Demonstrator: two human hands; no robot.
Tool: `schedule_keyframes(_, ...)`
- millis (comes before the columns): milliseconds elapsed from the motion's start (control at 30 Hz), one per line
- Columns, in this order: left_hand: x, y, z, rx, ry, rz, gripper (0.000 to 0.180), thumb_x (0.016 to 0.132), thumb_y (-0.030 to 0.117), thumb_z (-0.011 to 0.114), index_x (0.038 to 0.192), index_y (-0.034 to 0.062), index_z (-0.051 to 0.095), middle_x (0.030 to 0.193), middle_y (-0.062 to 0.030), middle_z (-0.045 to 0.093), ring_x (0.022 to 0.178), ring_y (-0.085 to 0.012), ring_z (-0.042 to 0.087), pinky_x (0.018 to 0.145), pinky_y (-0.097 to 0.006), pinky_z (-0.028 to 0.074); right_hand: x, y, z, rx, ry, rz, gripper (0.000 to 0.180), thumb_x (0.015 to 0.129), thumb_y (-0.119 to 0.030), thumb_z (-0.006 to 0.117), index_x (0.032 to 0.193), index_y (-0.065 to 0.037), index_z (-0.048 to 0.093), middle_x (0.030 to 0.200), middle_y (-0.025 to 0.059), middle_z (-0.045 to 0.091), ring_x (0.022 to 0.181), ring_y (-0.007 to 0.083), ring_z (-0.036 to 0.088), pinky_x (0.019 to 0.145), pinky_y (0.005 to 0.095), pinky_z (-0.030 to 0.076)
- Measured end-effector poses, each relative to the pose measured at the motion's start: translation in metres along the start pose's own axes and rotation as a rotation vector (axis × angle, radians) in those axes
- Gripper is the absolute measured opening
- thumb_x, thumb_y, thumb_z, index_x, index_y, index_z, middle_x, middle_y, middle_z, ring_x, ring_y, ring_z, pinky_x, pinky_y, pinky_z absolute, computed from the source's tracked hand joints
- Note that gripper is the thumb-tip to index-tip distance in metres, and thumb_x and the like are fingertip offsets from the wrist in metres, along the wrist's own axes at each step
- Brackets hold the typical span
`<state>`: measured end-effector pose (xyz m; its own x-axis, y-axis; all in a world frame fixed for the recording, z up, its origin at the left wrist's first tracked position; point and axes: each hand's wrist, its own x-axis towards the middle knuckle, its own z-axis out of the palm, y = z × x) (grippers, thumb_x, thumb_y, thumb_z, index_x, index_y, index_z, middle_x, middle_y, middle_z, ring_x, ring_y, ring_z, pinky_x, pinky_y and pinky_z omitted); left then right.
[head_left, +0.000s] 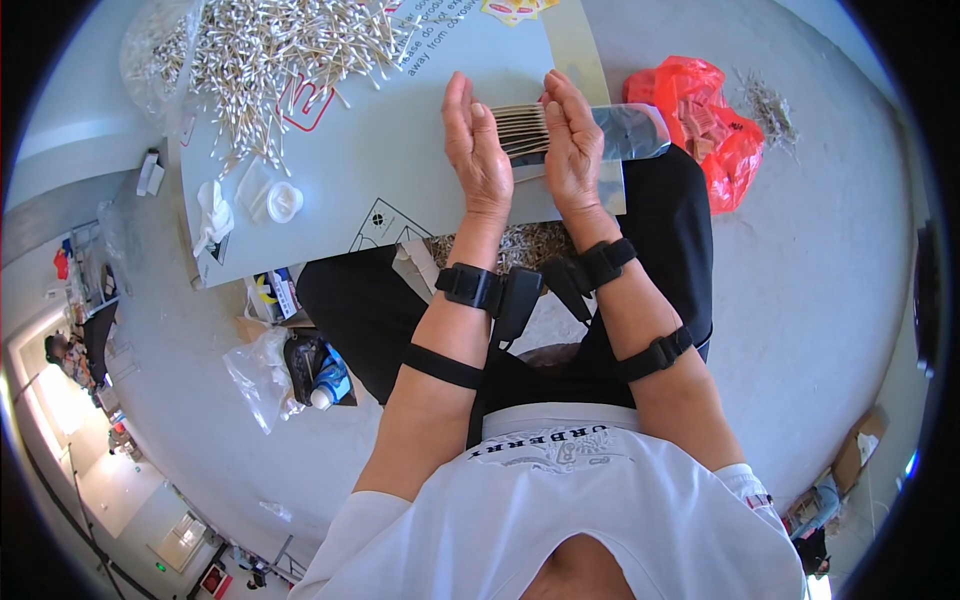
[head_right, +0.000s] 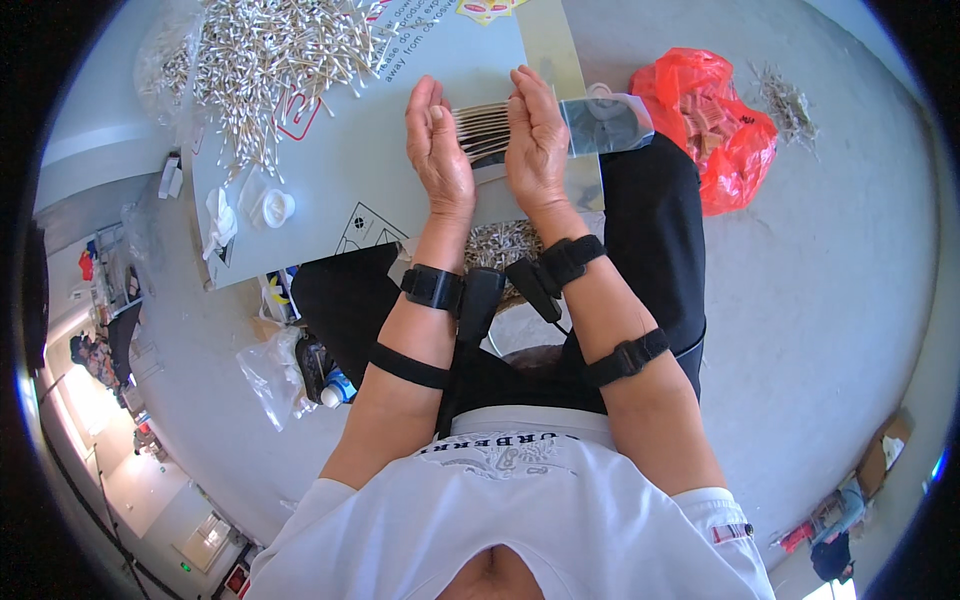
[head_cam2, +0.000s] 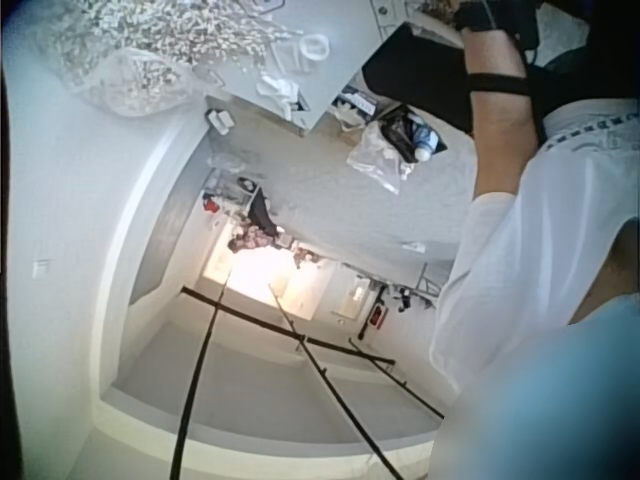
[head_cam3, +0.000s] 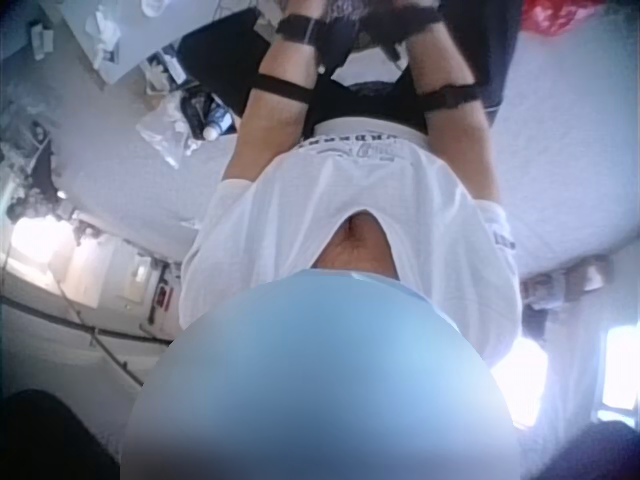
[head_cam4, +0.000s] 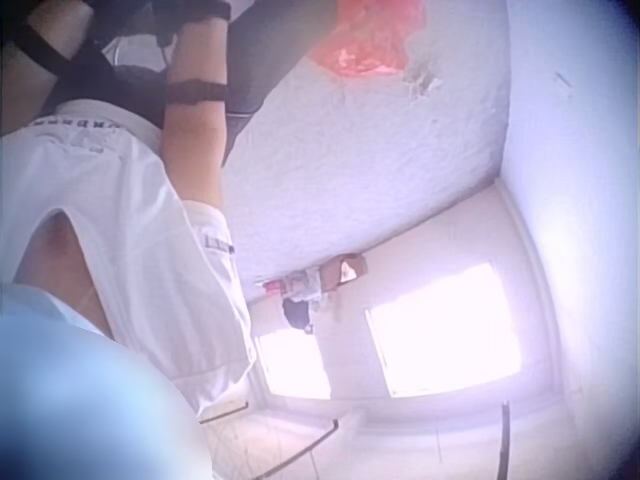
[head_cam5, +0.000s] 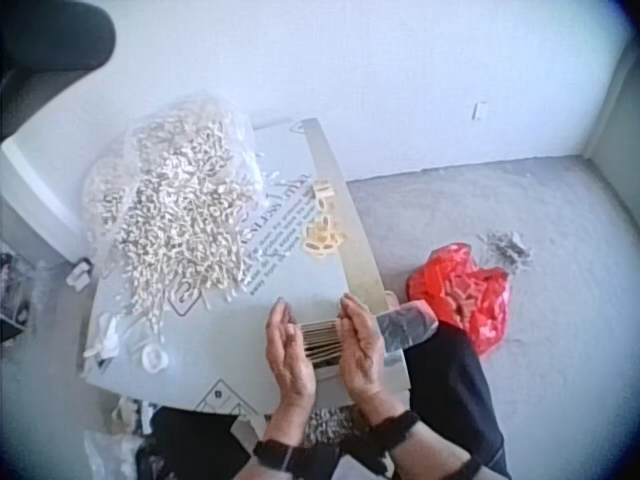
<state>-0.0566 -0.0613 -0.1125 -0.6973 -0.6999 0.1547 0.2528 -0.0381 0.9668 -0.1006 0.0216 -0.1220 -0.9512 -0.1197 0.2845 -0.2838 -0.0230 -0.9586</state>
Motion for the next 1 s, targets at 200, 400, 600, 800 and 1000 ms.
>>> schedule_keyframes(200,0.003,0.028,-0.035,0.522,-0.34,0.172,0.074,0.08,0.013,0.073,0.144,0.0033,0.039,0.153,-0.0173,0.031,0.142,-0.0317,0.03,0.116,-0.043,0.027,0.02,-0.004,-0.034,0.128,-0.101,0.152,0.03,0.1,-0.008,0.05,0.127,0.004,0.057,0.127,0.0128,0.061,0.118,0.0187,0.056,0.103,0.029,0.043)
schedule_keyframes(400,-0.003,0.037,-0.045,1.026,-0.564,0.275,0.099,0.06,0.012,0.086,0.146,0.0089,0.037,0.158,-0.0191,0.019,0.147,-0.0364,0.019,0.117,-0.046,0.024,0.027,-0.005,-0.032,0.19,-0.25,0.241,0.033,0.102,-0.012,0.049,0.131,0.004,0.055,0.131,0.0117,0.058,0.124,0.0183,0.053,0.108,0.0293,0.041)
schedule_keyframes(600,0.006,0.021,-0.036,0.857,-0.475,0.291,0.087,0.066,0.01,0.082,0.142,0.0051,0.039,0.155,-0.0213,0.025,0.143,-0.04,0.025,0.115,-0.048,0.024,0.011,-0.009,-0.025,0.227,-0.167,0.26,0.033,0.103,-0.012,0.048,0.131,0.003,0.055,0.13,0.0103,0.058,0.12,0.0157,0.055,0.106,0.0275,0.042)
schedule_keyframes(800,-0.009,0.025,-0.041,0.973,-0.382,0.408,0.045,0.064,0.004,0.077,0.107,0.0074,0.064,0.118,-0.0097,0.058,0.115,-0.0318,0.051,0.097,-0.043,0.039,0.001,-0.004,-0.029,0.197,-0.041,0.219,0.023,0.092,-0.001,0.061,0.115,0.003,0.062,0.111,0.0071,0.065,0.098,0.0123,0.061,0.089,0.0248,0.049)
schedule_keyframes(1000,-0.014,0.027,-0.041,0.979,-0.32,0.425,0.021,0.063,0.002,0.077,0.08,0.0092,0.067,0.097,-0.0011,0.06,0.099,-0.0255,0.055,0.083,-0.04,0.041,-0.005,-0.012,-0.032,0.069,-0.125,0.26,0.025,0.093,0.004,0.06,0.118,0.004,0.06,0.111,0.0068,0.064,0.105,0.0126,0.06,0.095,0.0245,0.048)
